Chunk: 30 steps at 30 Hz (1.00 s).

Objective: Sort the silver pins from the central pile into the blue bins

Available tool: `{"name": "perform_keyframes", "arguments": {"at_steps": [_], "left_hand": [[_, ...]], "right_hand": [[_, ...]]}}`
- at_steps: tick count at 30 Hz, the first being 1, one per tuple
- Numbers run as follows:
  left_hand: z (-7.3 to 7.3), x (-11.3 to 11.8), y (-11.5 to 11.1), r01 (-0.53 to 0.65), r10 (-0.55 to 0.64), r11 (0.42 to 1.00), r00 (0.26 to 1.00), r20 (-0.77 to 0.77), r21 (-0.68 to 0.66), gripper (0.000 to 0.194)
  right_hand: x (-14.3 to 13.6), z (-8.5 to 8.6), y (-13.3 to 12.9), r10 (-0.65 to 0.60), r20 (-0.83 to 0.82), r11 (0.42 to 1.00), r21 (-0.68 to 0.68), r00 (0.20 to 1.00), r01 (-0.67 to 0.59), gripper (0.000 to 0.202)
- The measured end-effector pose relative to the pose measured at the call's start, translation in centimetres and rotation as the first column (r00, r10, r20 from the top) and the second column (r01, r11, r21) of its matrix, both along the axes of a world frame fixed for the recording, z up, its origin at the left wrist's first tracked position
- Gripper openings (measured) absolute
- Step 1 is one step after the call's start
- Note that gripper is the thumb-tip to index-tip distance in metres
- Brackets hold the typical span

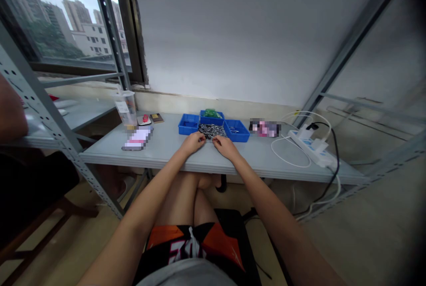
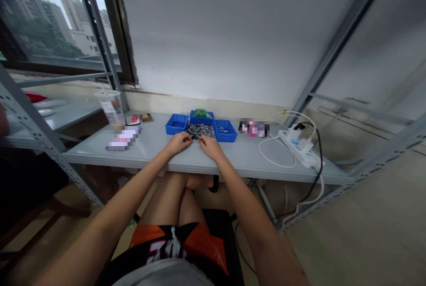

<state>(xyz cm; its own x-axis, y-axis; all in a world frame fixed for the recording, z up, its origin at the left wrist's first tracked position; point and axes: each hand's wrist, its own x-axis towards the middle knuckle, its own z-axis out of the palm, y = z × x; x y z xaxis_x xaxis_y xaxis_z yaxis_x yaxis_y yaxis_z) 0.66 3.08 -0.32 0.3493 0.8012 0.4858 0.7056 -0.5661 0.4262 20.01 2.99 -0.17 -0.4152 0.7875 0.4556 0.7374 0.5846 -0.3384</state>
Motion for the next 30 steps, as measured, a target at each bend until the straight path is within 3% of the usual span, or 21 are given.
{"name": "perform_keyframes", "arguments": {"at_steps": [30], "left_hand": [[-0.29,0.03,0.18,0.017,-0.017,0.997,1.000,-0.005,0.070,0.021]], "right_hand": [[0.00,0.03,0.17,-0.014,0.023,1.000,0.022,1.000,0.013,0.018]]}}
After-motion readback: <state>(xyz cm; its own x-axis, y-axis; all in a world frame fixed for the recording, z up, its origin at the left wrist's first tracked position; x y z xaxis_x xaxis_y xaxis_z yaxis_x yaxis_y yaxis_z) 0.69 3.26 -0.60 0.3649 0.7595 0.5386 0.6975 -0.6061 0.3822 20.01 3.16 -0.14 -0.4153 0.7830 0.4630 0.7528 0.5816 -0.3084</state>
